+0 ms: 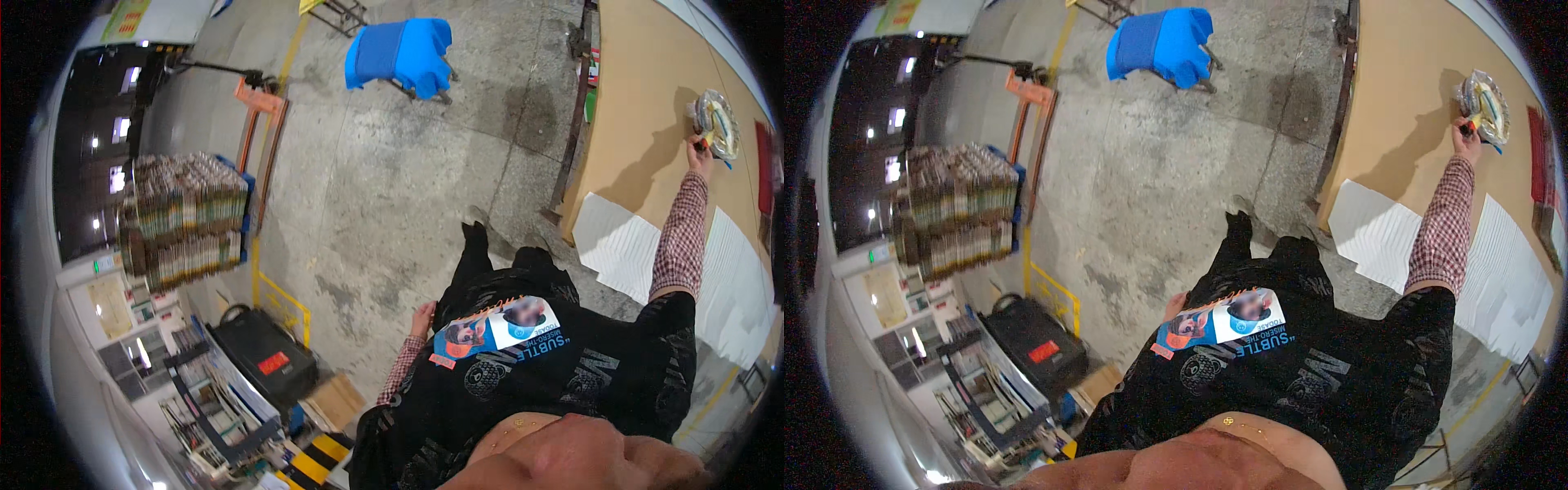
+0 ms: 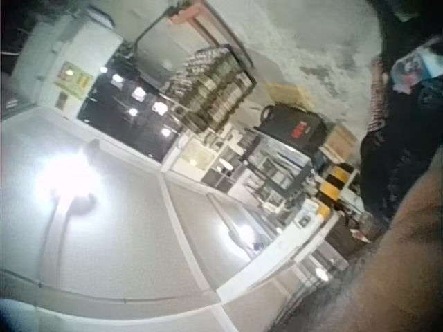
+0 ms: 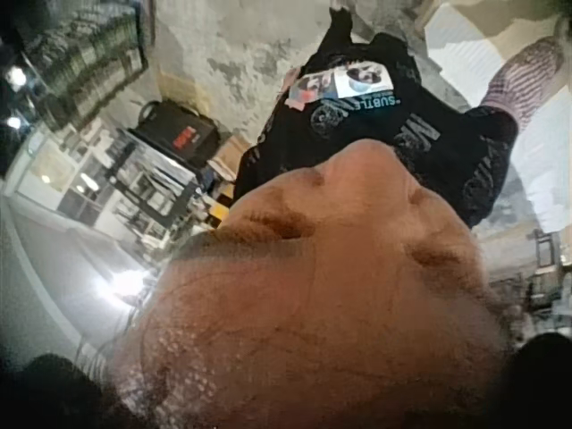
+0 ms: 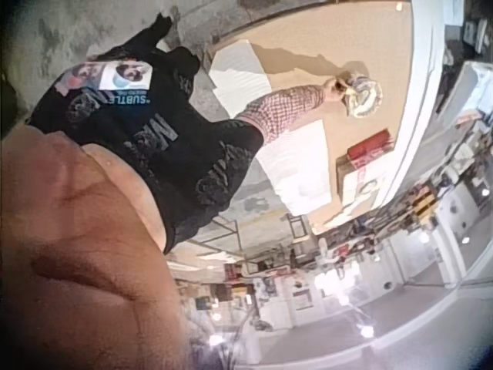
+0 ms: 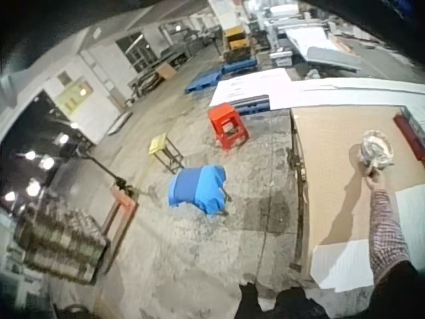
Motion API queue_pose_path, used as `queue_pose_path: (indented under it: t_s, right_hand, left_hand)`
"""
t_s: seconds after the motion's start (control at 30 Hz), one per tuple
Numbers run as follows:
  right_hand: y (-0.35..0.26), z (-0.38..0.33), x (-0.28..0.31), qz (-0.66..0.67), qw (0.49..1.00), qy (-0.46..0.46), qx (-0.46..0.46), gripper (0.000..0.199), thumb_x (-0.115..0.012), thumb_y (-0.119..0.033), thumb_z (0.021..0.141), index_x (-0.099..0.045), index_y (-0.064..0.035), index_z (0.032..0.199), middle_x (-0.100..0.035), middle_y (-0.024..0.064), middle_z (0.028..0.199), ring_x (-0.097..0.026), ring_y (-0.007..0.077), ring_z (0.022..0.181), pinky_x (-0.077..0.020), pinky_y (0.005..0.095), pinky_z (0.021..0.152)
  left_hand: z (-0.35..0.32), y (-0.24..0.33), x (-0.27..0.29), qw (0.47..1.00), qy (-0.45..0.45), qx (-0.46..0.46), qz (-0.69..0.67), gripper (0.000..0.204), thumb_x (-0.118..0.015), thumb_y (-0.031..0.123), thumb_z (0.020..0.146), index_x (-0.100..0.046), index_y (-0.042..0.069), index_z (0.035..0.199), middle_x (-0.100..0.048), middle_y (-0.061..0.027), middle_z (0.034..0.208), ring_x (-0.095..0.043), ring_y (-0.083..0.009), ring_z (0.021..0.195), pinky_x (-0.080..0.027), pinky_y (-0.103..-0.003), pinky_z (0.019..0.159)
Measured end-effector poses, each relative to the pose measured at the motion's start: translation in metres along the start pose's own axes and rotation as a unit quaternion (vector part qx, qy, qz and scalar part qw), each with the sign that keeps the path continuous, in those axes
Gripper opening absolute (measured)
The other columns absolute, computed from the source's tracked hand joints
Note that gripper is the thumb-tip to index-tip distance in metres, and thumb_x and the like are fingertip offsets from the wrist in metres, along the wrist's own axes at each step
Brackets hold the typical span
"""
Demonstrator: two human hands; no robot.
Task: Applying a white adhesive substance to paper components using a hand brush.
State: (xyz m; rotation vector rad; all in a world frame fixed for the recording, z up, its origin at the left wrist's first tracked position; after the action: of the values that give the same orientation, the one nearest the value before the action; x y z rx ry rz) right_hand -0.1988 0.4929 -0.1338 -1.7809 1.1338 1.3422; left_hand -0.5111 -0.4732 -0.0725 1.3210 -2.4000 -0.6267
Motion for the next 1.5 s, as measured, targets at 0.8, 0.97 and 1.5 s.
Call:
queue_pose_path:
  t_s: [0.8, 0.97, 1.5]
  right_hand:
    - [0.143, -0.122, -0.058, -0.185, 0.972, 0.07, 0.125, 0.055, -0.043, -0.05, 0.093, -0.05, 0.0006, 0.114, -0.05, 0.006, 0.079, -0.044, 0.0146, 0.06, -0.0355, 0.0254, 0.051]
    - [0.195, -0.109, -0.085, -0.233, 0.925, 0.195, 0.229, 0.047, -0.043, -0.044, 0.095, -0.049, -0.0008, 0.112, -0.045, 0.0035, 0.074, -0.039, 0.0126, 0.057, -0.0325, 0.0235, 0.05]
    - [0.384, 0.084, -0.264, -0.177, 0.796, 0.328, 0.477, 0.049, -0.039, -0.045, 0.097, -0.048, -0.0008, 0.116, -0.047, 0.0039, 0.076, -0.045, 0.0117, 0.057, -0.0358, 0.0231, 0.047]
  left_hand:
    - [0.281, 0.567, -0.174, 0.958, -0.096, -0.153, 0.222, 0.037, -0.058, 0.03, 0.09, -0.058, 0.004, 0.115, -0.065, -0.0061, 0.094, -0.061, -0.0124, 0.076, -0.047, -0.025, 0.065]
    - [0.288, 0.646, -0.268, 0.915, -0.229, -0.134, 0.304, 0.032, -0.057, 0.028, 0.092, -0.06, 0.003, 0.112, -0.065, -0.0042, 0.091, -0.062, -0.0124, 0.072, -0.046, -0.024, 0.06]
    - [0.521, 0.948, -0.312, 0.863, -0.222, -0.167, 0.423, 0.03, -0.057, 0.024, 0.09, -0.06, -0.001, 0.107, -0.065, -0.0085, 0.083, -0.062, -0.0153, 0.067, -0.049, -0.025, 0.06]
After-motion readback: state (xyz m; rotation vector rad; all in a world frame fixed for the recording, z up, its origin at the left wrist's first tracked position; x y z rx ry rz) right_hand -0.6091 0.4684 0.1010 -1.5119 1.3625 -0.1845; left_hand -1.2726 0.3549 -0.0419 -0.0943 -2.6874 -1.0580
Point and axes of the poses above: each hand's wrist, its own z-axis towards the middle knuckle, its own x-axis out of the back of the hand, y = z × x, the point moved 2 cm from there along z, towards the middle knuckle
